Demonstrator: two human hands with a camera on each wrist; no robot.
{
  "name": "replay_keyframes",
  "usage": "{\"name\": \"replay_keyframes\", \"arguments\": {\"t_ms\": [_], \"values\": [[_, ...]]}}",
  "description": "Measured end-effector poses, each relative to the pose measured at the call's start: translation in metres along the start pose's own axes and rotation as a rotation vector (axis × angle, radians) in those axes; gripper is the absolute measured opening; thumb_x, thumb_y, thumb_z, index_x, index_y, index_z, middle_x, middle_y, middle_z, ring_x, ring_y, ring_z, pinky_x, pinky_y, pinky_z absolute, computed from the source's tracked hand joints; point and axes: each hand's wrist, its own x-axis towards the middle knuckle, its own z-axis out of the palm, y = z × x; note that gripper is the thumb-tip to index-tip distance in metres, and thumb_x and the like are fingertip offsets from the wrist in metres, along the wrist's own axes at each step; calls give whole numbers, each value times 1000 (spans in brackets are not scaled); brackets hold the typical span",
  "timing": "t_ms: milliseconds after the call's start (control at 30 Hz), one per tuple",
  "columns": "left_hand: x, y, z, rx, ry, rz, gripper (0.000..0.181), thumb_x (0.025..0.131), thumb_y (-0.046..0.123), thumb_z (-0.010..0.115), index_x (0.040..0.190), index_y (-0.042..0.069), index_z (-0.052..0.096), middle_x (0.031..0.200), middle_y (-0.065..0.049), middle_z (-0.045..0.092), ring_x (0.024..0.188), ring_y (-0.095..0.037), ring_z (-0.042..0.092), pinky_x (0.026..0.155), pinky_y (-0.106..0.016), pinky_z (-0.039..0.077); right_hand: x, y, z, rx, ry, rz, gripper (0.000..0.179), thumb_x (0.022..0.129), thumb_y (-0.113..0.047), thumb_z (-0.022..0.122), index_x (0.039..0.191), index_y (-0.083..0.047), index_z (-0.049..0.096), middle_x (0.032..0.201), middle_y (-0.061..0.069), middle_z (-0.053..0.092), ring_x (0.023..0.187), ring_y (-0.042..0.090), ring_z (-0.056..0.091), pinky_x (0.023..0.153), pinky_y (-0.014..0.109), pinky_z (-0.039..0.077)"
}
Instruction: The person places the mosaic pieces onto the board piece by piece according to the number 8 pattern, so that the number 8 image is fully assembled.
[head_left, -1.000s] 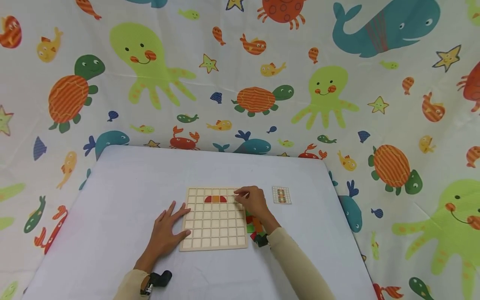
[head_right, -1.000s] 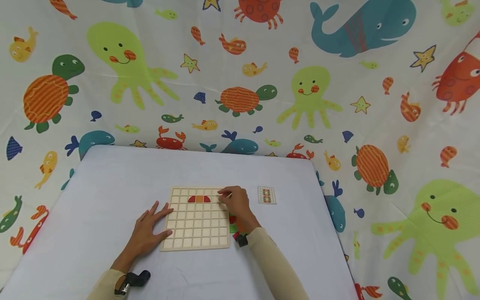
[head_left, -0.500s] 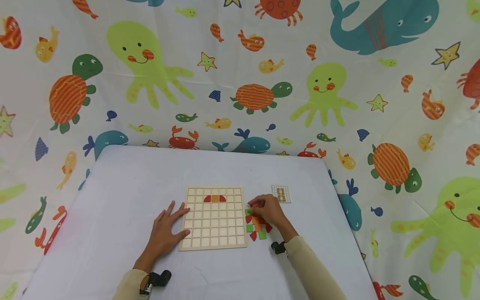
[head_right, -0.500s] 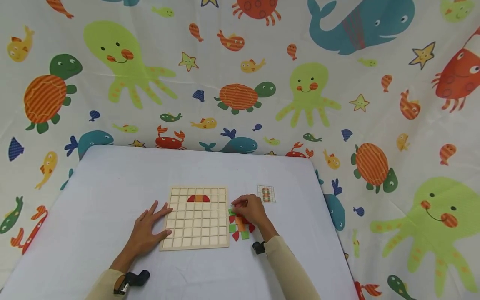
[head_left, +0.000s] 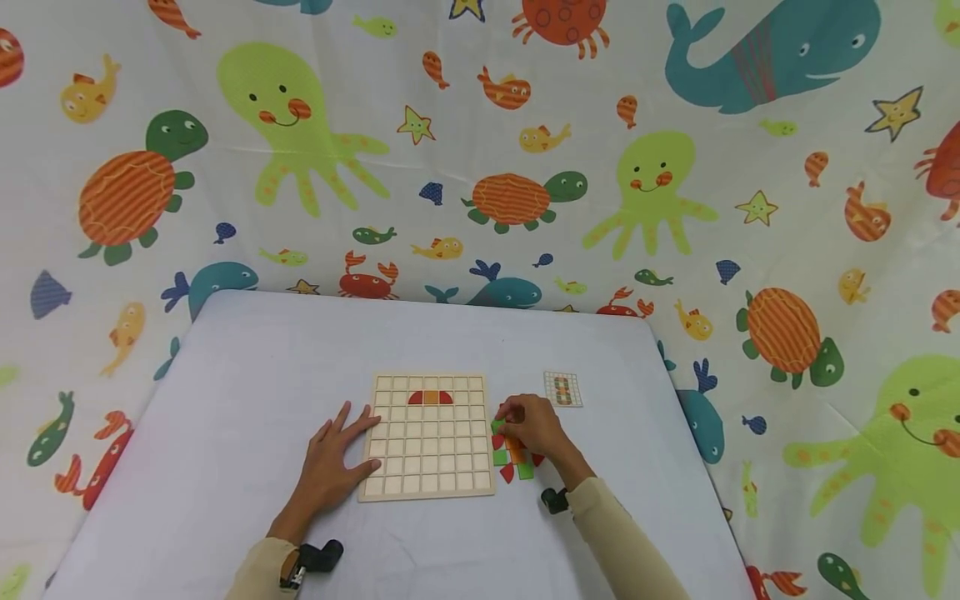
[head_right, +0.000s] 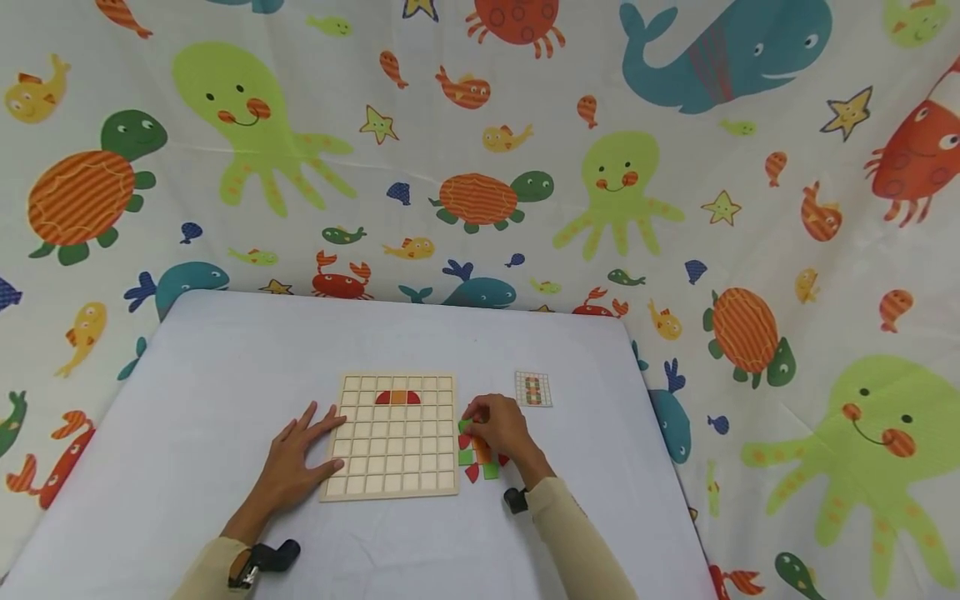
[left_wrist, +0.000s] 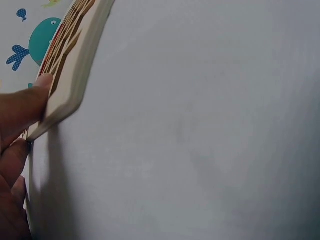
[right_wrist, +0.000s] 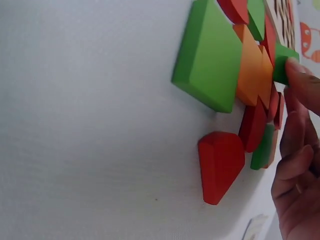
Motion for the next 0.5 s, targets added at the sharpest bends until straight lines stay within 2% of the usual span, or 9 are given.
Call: {"name": "replay_keyframes", "arguments": {"t_ms": [300, 500], "values": [[-1, 2, -1, 2, 2, 9, 73, 83, 26, 87, 150, 14, 61, 165, -17, 46, 159, -50, 27, 126, -69, 18, 0, 2, -1, 142, 86, -31, 6, 89, -15, 87, 92, -19, 83, 81, -3, 73, 70, 15, 60, 61, 23, 52], [-1, 4, -3, 1, 12, 11, 72, 83, 24, 87, 149, 13, 61, 165, -19, 47, 158, -51, 28, 125, -70, 19, 5, -10, 10, 215, 120, -92, 4, 89, -21, 87, 90, -21, 84, 75, 0, 71, 62, 13, 52, 53, 22, 45]]}}
